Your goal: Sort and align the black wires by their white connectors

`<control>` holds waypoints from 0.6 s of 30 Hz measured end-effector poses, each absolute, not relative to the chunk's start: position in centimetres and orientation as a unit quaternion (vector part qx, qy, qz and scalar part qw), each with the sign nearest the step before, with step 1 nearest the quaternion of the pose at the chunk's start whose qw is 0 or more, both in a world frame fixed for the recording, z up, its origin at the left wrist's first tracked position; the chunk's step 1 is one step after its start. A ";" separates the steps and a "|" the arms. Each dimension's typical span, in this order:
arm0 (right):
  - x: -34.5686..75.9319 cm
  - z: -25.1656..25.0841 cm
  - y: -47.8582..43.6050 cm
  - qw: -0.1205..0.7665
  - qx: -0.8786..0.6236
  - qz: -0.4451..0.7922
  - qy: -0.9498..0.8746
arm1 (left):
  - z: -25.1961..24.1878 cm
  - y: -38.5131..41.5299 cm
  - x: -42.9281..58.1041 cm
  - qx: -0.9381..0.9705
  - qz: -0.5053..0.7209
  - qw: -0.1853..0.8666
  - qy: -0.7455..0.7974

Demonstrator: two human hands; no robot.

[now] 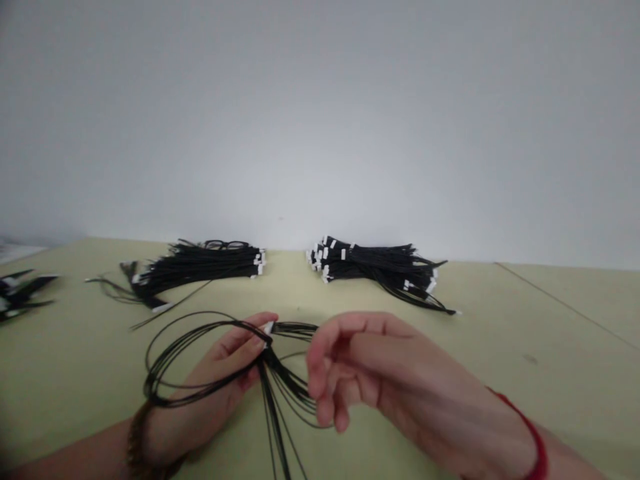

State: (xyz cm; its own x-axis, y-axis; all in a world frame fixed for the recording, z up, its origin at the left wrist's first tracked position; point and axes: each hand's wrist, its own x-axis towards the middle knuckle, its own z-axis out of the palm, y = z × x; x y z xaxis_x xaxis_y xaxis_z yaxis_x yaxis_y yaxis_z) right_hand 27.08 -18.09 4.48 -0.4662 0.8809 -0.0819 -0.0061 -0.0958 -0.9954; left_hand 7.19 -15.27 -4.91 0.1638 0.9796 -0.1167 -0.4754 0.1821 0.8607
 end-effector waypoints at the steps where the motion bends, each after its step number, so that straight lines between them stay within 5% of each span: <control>1: 27.6 4.8 -17.8 0.388 -0.368 0.617 -0.577 | -4.9 -15.3 7.2 0.348 0.537 0.676 0.364; 6: 29.1 4.8 -16.5 0.605 -0.370 0.437 -0.553 | -5.3 -15.4 6.8 0.424 0.518 0.646 0.367; 9: 29.1 4.9 -16.8 0.652 -0.346 0.469 -0.484 | -5.2 -15.6 6.7 0.474 0.499 0.625 0.368; 14: 27.3 4.4 -18.4 0.465 -0.368 0.552 -0.586 | -4.8 -15.9 6.9 0.451 0.503 0.643 0.360; 18: 25.7 2.2 -19.1 0.282 -0.494 0.306 -0.763 | -4.8 -16.0 6.9 0.415 0.514 0.680 0.318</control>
State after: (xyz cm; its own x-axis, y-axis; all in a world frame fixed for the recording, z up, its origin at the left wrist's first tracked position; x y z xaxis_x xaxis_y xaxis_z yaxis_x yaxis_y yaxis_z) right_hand 25.72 -19.14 2.17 -0.3528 0.9270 0.1276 0.5816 0.3240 -0.7462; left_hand 6.89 -16.00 -4.77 0.2690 0.9631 -0.0067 -0.4348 0.1277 0.8914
